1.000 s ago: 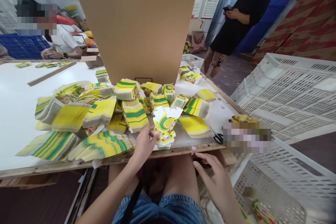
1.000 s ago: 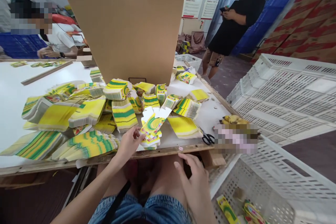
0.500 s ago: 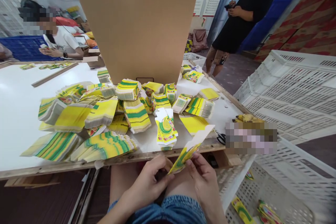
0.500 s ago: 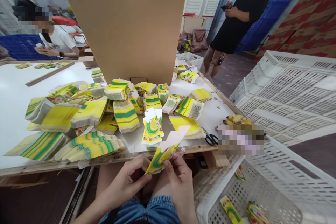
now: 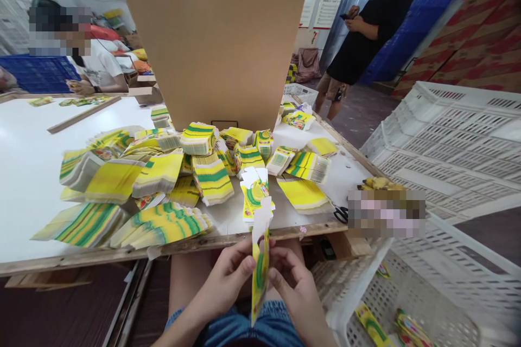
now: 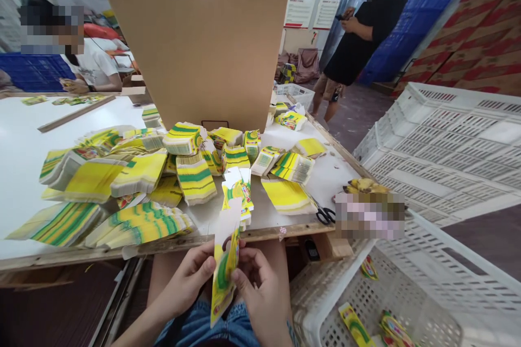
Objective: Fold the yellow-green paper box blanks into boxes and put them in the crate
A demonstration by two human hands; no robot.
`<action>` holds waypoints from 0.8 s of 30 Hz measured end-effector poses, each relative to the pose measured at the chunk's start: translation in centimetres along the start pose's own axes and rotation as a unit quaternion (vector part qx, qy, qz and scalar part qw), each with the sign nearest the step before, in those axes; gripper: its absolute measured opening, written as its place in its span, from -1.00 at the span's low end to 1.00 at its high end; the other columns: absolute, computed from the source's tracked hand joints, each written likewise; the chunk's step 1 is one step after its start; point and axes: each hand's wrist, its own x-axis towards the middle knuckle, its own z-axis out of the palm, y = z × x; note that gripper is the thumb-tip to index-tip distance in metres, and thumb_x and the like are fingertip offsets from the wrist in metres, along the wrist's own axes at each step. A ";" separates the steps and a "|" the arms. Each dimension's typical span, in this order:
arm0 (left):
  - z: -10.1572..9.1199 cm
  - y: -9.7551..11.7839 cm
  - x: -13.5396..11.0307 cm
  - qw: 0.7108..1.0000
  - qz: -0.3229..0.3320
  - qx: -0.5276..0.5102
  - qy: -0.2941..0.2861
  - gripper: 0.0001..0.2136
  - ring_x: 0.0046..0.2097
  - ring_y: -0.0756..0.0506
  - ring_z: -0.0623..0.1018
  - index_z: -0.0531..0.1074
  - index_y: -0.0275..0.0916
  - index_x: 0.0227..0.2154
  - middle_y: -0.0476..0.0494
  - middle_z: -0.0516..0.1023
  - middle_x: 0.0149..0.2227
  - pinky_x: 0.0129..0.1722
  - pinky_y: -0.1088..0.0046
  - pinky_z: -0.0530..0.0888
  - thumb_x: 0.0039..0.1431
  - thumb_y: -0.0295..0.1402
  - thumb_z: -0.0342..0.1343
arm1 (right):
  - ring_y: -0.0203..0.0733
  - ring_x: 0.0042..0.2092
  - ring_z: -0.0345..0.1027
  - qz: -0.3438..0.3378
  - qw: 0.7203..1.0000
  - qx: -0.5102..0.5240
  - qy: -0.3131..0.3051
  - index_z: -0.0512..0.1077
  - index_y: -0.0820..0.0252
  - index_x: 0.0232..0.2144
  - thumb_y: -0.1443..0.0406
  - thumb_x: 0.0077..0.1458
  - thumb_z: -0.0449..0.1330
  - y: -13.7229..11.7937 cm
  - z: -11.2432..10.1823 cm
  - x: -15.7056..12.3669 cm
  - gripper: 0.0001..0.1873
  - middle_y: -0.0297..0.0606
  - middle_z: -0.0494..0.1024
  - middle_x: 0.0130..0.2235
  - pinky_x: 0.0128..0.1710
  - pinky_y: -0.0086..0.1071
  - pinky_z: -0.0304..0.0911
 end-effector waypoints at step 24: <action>-0.5 -0.3 -0.8 0.999 -0.036 0.006 -0.036 -0.50 -0.08 -0.12 0.52 0.12 -0.11 0.15 -0.19 0.51 -0.06 -0.07 0.37 0.41 0.18 -0.32 0.15 | -0.12 -0.16 0.47 -0.100 0.993 -0.055 0.017 0.38 0.08 0.00 0.16 0.15 0.16 -0.7 -0.9 -0.1 -0.64 -0.13 0.53 -0.06 -0.19 -0.34 0.40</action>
